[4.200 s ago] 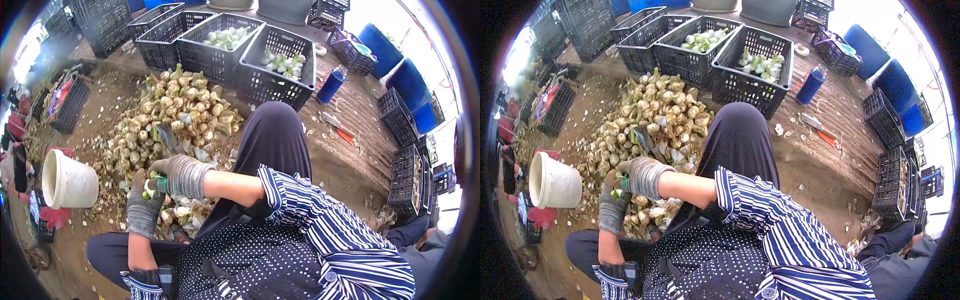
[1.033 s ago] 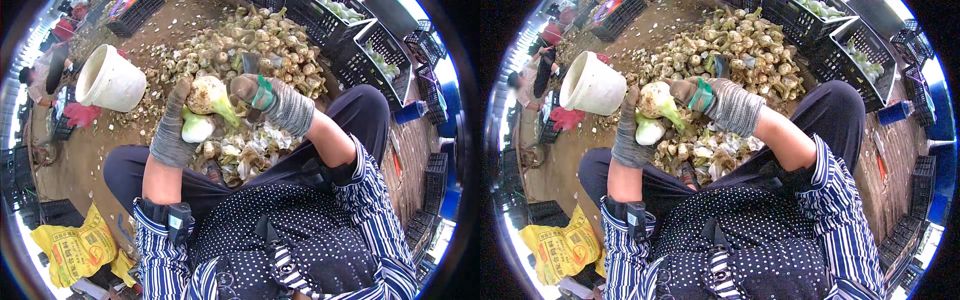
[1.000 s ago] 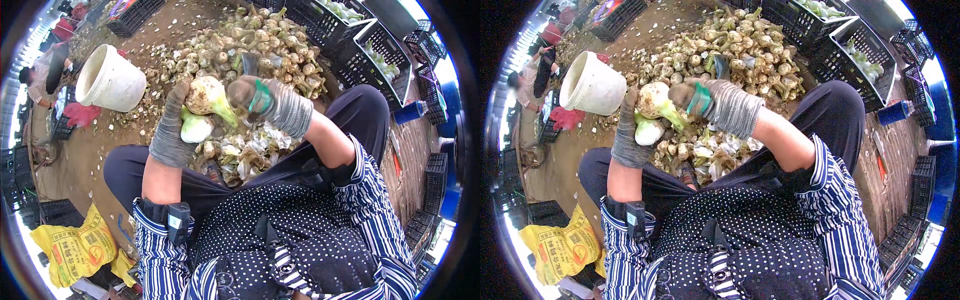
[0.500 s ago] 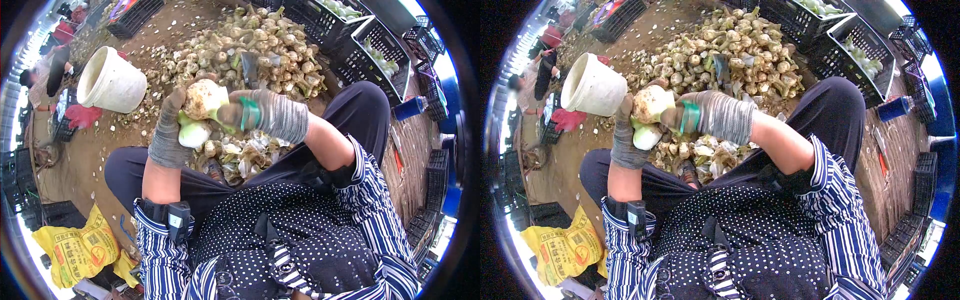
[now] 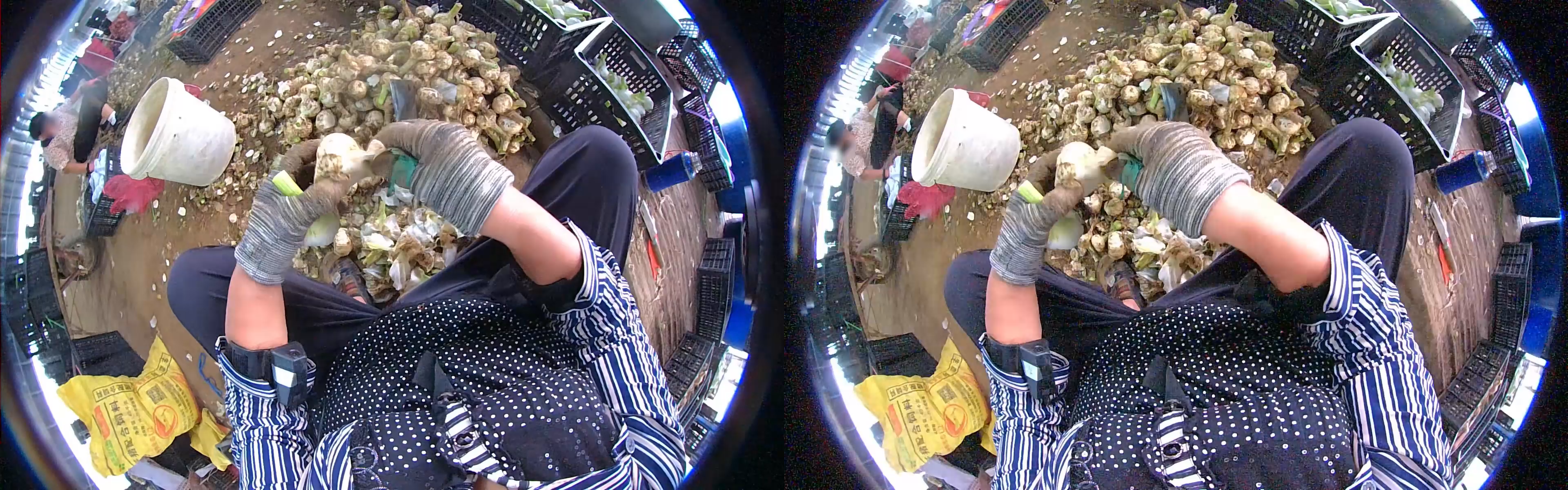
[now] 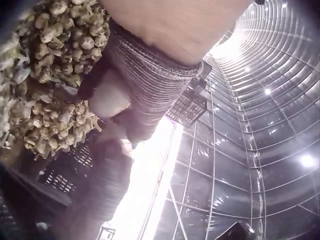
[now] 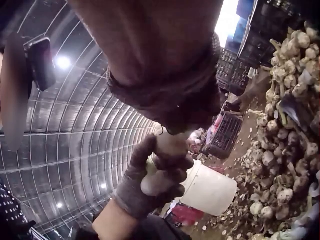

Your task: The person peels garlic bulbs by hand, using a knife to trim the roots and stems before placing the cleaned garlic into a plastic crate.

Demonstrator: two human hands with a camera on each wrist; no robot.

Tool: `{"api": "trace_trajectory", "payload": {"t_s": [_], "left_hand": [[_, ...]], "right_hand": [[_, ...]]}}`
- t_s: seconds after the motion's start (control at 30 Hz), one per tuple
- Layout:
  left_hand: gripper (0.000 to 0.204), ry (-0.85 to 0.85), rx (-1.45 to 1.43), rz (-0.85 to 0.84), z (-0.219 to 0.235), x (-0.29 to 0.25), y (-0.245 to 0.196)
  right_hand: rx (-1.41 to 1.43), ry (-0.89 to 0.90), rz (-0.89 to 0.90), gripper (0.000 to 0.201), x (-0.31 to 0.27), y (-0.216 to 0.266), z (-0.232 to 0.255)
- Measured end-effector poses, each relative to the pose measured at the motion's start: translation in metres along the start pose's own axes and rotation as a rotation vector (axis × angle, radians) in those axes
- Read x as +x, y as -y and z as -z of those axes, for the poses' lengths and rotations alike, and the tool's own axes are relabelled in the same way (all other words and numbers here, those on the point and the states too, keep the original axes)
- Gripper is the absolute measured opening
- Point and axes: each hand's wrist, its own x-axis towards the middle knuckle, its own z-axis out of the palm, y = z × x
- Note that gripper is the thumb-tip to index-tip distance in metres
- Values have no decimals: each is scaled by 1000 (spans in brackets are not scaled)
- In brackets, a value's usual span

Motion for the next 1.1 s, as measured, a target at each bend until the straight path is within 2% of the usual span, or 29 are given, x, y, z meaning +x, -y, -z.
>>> {"api": "trace_trajectory", "payload": {"t_s": [0.07, 0.1, 0.13, 0.17, 0.2, 0.23, 0.3, 0.37, 0.4, 0.43, 0.5, 0.57, 0.63, 0.67, 0.73, 0.77, 0.83, 0.87, 0.9, 0.93, 0.97, 1.0, 1.03, 1.1], "left_hand": [[63, 57, -32, -2, 0, -6, -3], [65, 115, -64, -4, -2, -9, -5], [69, 158, 51, -63, -1, -9, -4], [69, 162, 50, -59, -2, -10, -3], [69, 225, 19, -55, -5, -11, -3], [70, 288, -13, -52, -6, -12, -5], [70, 312, 36, -56, -9, -14, -10], [70, 201, -83, 119, -11, -15, -10], [73, 210, -202, 107, -14, -16, -10], [73, 210, -198, 107, -15, -14, -8], [77, 241, -275, 23, -19, -9, -8], [77, 203, -306, 82, -21, -11, -14], [72, 223, -439, 149, -21, -9, -16], [71, 183, -410, 81, -24, -9, -15], [71, 152, -390, 108, -18, -8, -11], [71, 119, -373, 133, -16, -7, -10], [70, 99, -375, 134, -16, -7, -13], [70, 82, -376, 138, -16, -7, -14], [71, 64, -377, 145, -17, -8, -14], [62, 82, -346, 147, -17, -6, -11], [62, 82, -348, 150, -18, -4, -9], [59, 92, -286, 166, -18, -3, -6], [56, 101, -226, 182, -19, -2, -4], [53, 79, -203, 151, -19, 1, 1]], "right_hand": [[93, 154, -65, 18, 4, -7, 2], [94, 155, -68, 18, 2, -11, 4], [376, 213, -166, 19, 0, -14, 5], [658, 269, -263, 20, -2, -15, 7], [594, 353, -444, 23, 0, -12, 16], [595, 353, -449, 23, -1, -12, 15], [860, 242, -509, 23, -1, -13, 12], [847, 207, -498, 22, 0, -17, 9], [848, 217, -449, 23, 2, -24, 6], [850, 227, -399, 24, 4, -28, 4], [948, 235, -434, 25, 2, -19, 9], [1031, 102, -563, 26, 0, -3, 12], [1066, 104, -521, 28, 2, -7, 15], [978, 111, -478, 27, 7, -26, 13], [762, 87, -349, 27, 6, -33, 21], [763, 86, -347, 27, 3, -39, 20], [-360, 14, 73, 35, -1, -54, 15], [-194, 235, -142, 33, 0, -30, 27], [-191, 237, -144, 33, 1, -31, 22], [-79, 279, -106, 38, 3, -34, 17], [32, 320, -68, 49, 5, -39, 10], [321, 295, -330, 51, 15, -20, -6], [-71, 422, -202, 54, 8, -6, 10], [-135, 310, -118, 41, 2, 1, -3]]}}
